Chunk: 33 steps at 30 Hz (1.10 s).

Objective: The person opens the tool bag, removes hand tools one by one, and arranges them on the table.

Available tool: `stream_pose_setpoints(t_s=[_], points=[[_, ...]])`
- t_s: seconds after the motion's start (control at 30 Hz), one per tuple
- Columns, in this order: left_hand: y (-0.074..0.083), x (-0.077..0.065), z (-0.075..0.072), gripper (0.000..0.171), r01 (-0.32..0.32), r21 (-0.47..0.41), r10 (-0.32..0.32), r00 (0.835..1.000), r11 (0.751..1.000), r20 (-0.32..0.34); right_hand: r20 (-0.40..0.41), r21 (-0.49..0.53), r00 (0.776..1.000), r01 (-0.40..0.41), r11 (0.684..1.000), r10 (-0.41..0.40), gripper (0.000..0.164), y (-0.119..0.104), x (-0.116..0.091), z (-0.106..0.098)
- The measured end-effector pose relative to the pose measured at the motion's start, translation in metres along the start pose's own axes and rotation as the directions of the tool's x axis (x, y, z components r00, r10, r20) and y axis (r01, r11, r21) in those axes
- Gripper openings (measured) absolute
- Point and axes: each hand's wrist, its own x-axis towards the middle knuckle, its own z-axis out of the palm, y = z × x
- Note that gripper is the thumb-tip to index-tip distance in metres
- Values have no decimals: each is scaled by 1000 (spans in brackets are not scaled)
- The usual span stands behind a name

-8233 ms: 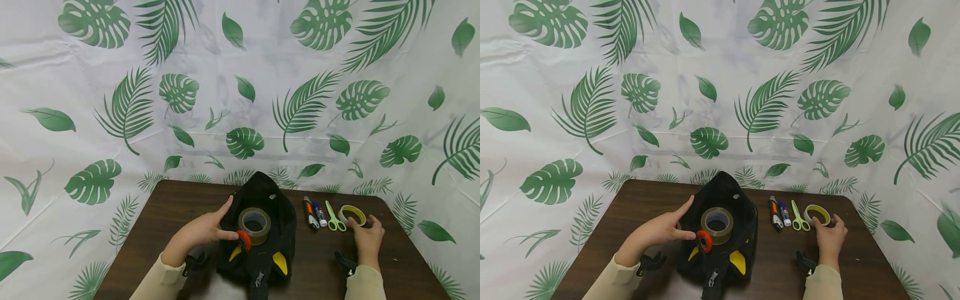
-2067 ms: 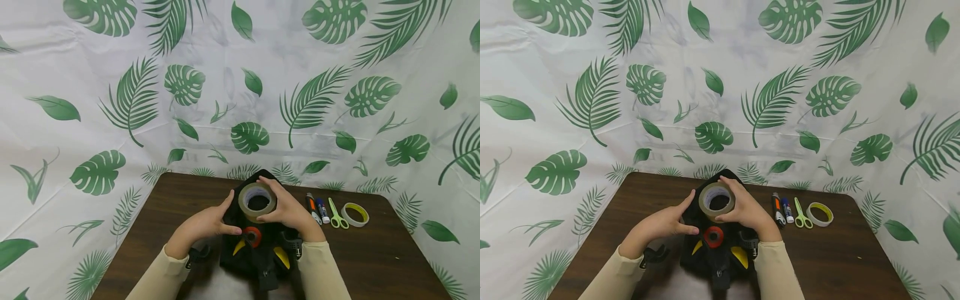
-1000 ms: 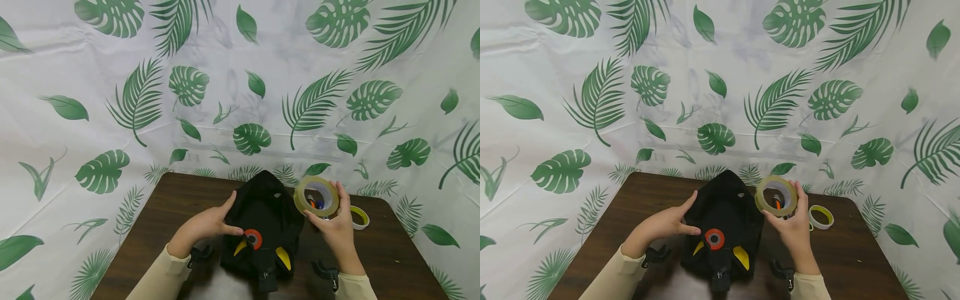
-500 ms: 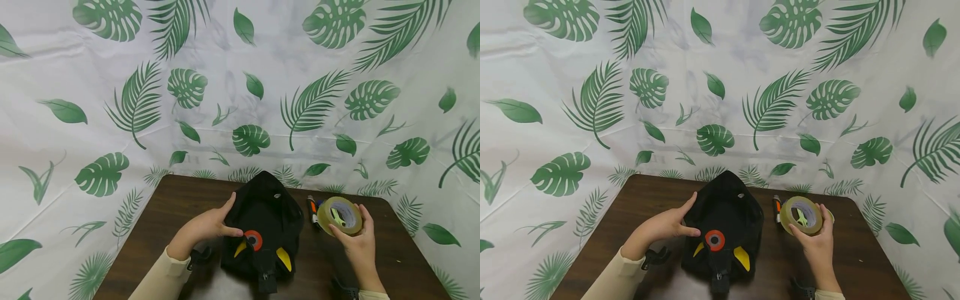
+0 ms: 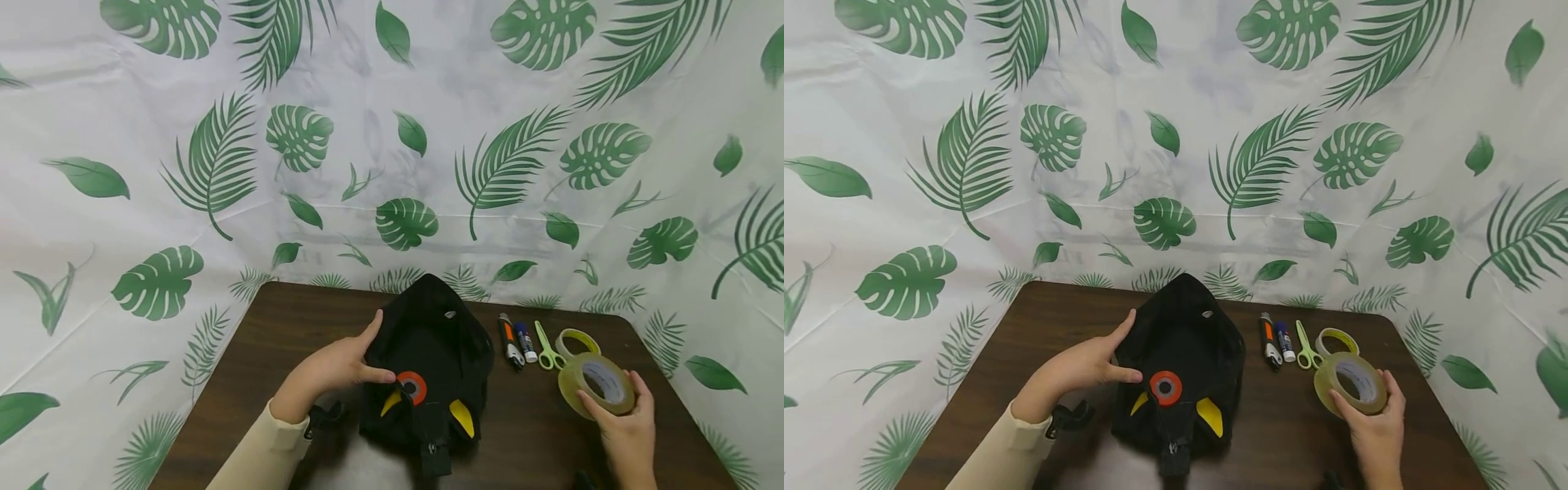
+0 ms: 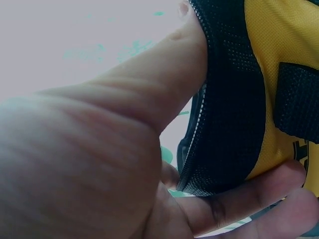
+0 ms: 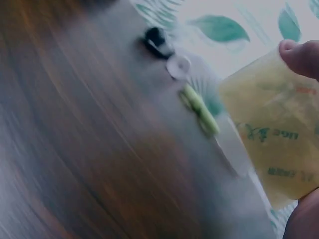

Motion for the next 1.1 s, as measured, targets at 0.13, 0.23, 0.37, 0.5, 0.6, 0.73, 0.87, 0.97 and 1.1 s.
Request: stream_pose_setpoints(t_s=[0.13, 0.23, 0.37, 0.5, 0.6, 0.73, 0.87, 0.97, 1.1], points=[[2, 0, -1, 122, 4, -7, -4, 1000, 1000, -4, -33, -30, 999, -27, 999, 26, 112, 9, 7, -7], [3, 0, -1, 122, 0, -11, 0, 1000, 1000, 1, -41, -55, 999, -32, 998, 30, 113, 14, 12, -11], [2, 0, 1, 122, -4, -1, 4, 1000, 1000, 3, -31, -83, 999, -44, 996, 41, 114, 20, 17, -14], [1, 2, 3, 123, -14, 14, 14, 1000, 1000, 3, -8, -101, 998, -62, 993, 62, 115, 26, 20, -16], [1, 3, 3, 123, -17, 15, 17, 1000, 1000, 0, 15, -100, 998, -53, 994, 55, 115, 27, 22, -17], [0, 4, 3, 122, -10, 12, 10, 1000, 1000, -3, 35, -87, 998, -45, 995, 48, 116, 25, 22, -15], [0, 4, 2, 122, -5, 19, 5, 1000, 1000, -2, 30, -70, 998, -51, 996, 53, 114, 26, 22, -11], [0, 3, 2, 122, 5, 11, -5, 1000, 1000, -3, 26, -58, 997, -69, 996, 70, 114, 26, 23, -9], [0, 3, 3, 121, 12, 5, -12, 1000, 1000, -2, 30, -16, 994, -109, 994, 110, 113, 25, 22, -10]])
